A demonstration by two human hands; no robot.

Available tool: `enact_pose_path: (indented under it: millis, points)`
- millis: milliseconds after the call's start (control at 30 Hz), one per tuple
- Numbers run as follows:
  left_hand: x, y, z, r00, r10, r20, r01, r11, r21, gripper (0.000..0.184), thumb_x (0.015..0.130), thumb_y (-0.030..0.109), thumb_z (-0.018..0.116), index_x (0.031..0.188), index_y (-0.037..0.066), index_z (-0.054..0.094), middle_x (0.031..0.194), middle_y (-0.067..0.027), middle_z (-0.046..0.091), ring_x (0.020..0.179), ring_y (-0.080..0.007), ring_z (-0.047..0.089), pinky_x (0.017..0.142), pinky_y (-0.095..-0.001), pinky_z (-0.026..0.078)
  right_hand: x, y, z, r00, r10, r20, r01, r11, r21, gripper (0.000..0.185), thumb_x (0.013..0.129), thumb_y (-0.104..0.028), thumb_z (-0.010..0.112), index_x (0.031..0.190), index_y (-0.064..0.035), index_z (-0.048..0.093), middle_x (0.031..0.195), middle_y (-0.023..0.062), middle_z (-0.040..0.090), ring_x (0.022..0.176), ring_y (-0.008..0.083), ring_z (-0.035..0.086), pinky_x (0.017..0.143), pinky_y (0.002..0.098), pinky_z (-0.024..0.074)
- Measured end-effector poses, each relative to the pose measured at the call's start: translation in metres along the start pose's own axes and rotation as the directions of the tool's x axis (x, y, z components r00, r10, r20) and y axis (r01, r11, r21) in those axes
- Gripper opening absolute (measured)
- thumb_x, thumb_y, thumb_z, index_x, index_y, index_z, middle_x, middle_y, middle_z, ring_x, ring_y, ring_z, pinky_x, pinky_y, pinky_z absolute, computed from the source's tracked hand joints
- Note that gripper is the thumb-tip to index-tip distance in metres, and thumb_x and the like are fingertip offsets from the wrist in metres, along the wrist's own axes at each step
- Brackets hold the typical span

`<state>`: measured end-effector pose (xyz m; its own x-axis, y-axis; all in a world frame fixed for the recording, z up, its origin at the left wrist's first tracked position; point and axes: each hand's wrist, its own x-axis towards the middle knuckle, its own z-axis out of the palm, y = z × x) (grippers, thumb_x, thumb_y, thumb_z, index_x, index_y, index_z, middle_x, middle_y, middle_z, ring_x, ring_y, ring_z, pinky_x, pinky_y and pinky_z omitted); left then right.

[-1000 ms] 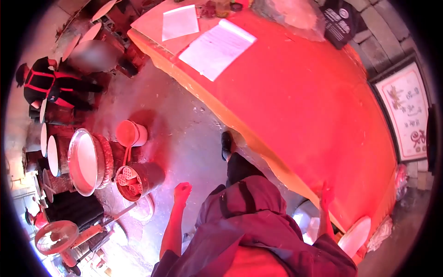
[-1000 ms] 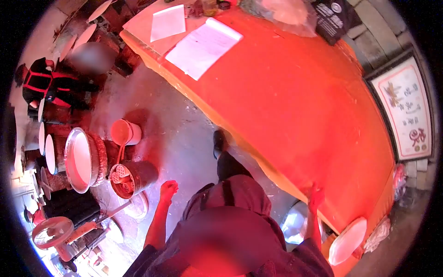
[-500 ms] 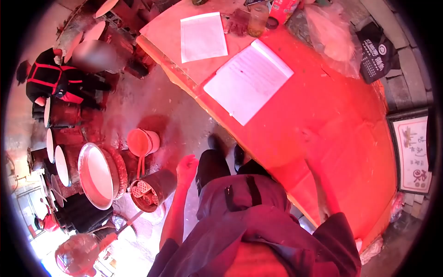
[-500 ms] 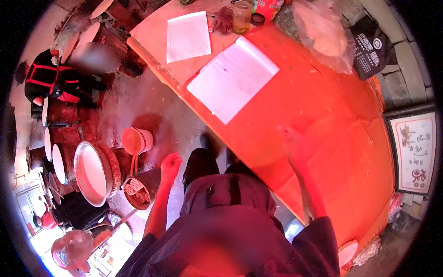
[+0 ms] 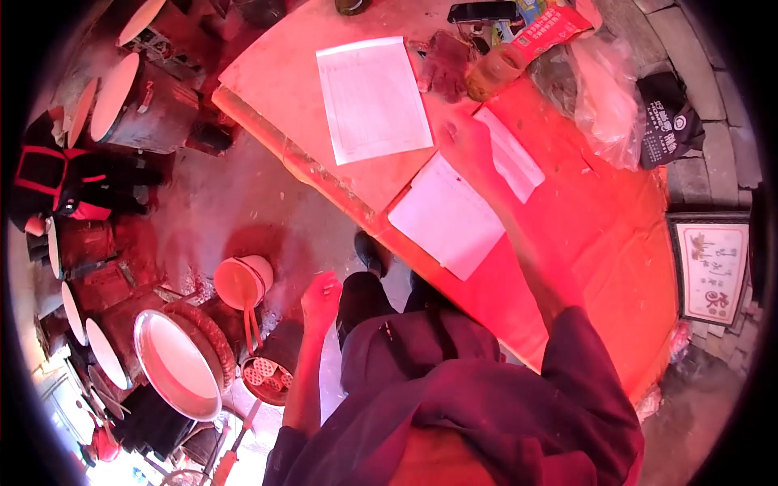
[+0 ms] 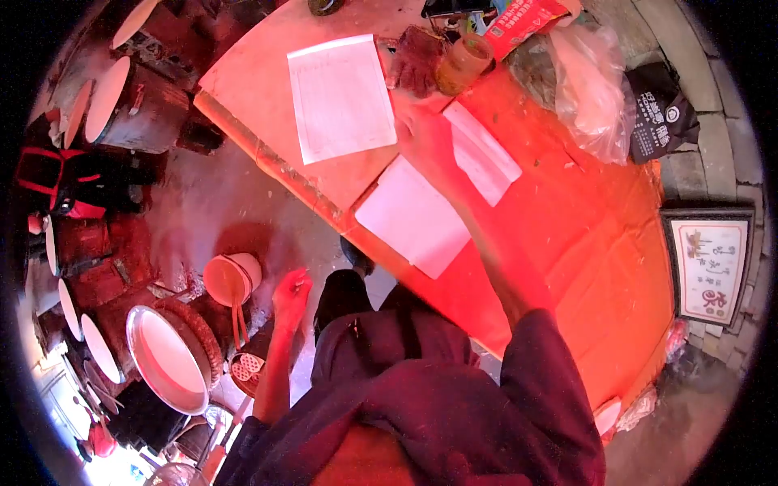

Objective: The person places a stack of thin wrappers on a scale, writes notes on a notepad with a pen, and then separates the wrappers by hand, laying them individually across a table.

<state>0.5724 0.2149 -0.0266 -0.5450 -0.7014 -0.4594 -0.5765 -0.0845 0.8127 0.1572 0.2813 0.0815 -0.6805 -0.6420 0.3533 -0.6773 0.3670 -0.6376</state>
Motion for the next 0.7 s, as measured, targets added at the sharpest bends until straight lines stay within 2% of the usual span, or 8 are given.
enact_pose_path:
  millis: [33, 100, 200, 300, 433, 533, 667, 700]
  points:
    - [0.004, 0.004, -0.005, 1.000, -0.004, 0.005, 0.004, 1.000, 0.010, 0.033, 0.091, 0.014, 0.068, 0.121, 0.003, 0.065, 0.101, -0.0106, 0.072, 0.093, -0.0162, 0.069, 0.084, -0.0303, 0.055, 0.026, 0.002, 0.009, 0.996, -0.004, 0.089, 0.005, 1.000, -0.007, 0.009, 0.085, -0.010, 0.063, 0.089, -0.0046, 0.069, 0.080, 0.0192, 0.066, 0.076, 0.0344, 0.068, 0.063, 0.0422, 0.0523]
    - [0.010, -0.002, -0.013, 1.000, -0.004, 0.001, 0.004, 1.000, -0.006, 0.033, 0.091, 0.014, 0.068, 0.122, 0.002, 0.065, 0.101, -0.0099, 0.072, 0.094, -0.0159, 0.068, 0.084, -0.0299, 0.055, 0.070, 0.031, 0.042, 0.988, -0.005, 0.155, 0.045, 0.966, -0.255, 0.014, 0.085, -0.014, 0.061, 0.094, -0.0101, 0.071, 0.086, 0.0199, 0.067, 0.081, 0.0352, 0.069, 0.066, 0.0467, 0.0541]
    - [0.016, -0.013, -0.019, 0.999, -0.027, -0.027, 0.026, 0.998, -0.062, 0.033, 0.091, 0.013, 0.068, 0.122, 0.002, 0.065, 0.101, -0.0086, 0.072, 0.094, -0.0156, 0.068, 0.085, -0.0296, 0.054, 0.119, 0.044, 0.068, 0.994, 0.047, 0.103, 0.005, 0.888, -0.459, 0.013, 0.078, -0.011, 0.061, 0.086, -0.0051, 0.070, 0.084, 0.0220, 0.068, 0.079, 0.0408, 0.067, 0.068, 0.0497, 0.0543]
    - [0.013, -0.003, -0.025, 0.994, -0.100, -0.042, 0.096, 0.991, -0.089, 0.033, 0.091, 0.014, 0.069, 0.121, 0.001, 0.065, 0.101, -0.0076, 0.071, 0.094, -0.0152, 0.067, 0.085, -0.0298, 0.054, 0.145, 0.071, 0.078, 0.967, 0.154, 0.203, -0.012, 0.822, -0.569, 0.021, 0.083, -0.025, 0.062, 0.097, -0.0133, 0.073, 0.088, 0.0198, 0.070, 0.081, 0.0393, 0.069, 0.073, 0.0508, 0.0560]
    - [0.009, 0.013, -0.026, 0.991, -0.089, -0.095, 0.078, 0.990, -0.117, 0.033, 0.091, 0.015, 0.069, 0.121, 0.001, 0.065, 0.100, -0.0075, 0.072, 0.093, -0.0152, 0.068, 0.085, -0.0306, 0.054, 0.157, 0.083, 0.091, 0.960, 0.254, 0.114, -0.154, 0.826, -0.543, 0.033, 0.083, -0.027, 0.064, 0.111, -0.0113, 0.067, 0.090, 0.0197, 0.072, 0.085, 0.0392, 0.070, 0.074, 0.0499, 0.0570]
    - [0.017, 0.035, -0.022, 0.991, -0.047, -0.127, 0.037, 0.996, -0.078, 0.033, 0.091, 0.014, 0.069, 0.121, 0.001, 0.065, 0.100, -0.0084, 0.072, 0.092, -0.0156, 0.068, 0.084, -0.0316, 0.055, 0.165, 0.071, 0.090, 0.954, 0.296, 0.036, -0.232, 0.812, -0.536, 0.020, 0.079, -0.018, 0.065, 0.083, -0.0005, 0.073, 0.088, 0.0226, 0.071, 0.084, 0.0404, 0.071, 0.072, 0.0484, 0.0579]
    - [0.048, 0.089, -0.008, 0.986, 0.060, -0.153, -0.067, 0.997, -0.040, 0.032, 0.090, 0.013, 0.069, 0.120, 0.001, 0.065, 0.100, -0.0128, 0.072, 0.094, -0.0200, 0.070, 0.084, -0.0333, 0.055, 0.175, 0.077, 0.087, 0.978, 0.197, 0.064, -0.130, 0.825, -0.550, 0.024, 0.079, -0.023, 0.067, 0.087, -0.0019, 0.074, 0.088, 0.0223, 0.072, 0.084, 0.0398, 0.071, 0.072, 0.0486, 0.0572]
    - [0.060, 0.101, -0.002, 0.976, 0.139, -0.167, -0.139, 0.990, 0.014, 0.032, 0.090, 0.012, 0.069, 0.120, 0.001, 0.065, 0.102, -0.0141, 0.071, 0.093, -0.0229, 0.070, 0.084, -0.0342, 0.055, 0.179, 0.073, 0.087, 0.961, 0.271, 0.059, -0.195, 0.812, -0.550, 0.024, 0.081, -0.024, 0.065, 0.086, -0.0029, 0.075, 0.089, 0.0216, 0.072, 0.084, 0.0407, 0.070, 0.073, 0.0483, 0.0567]
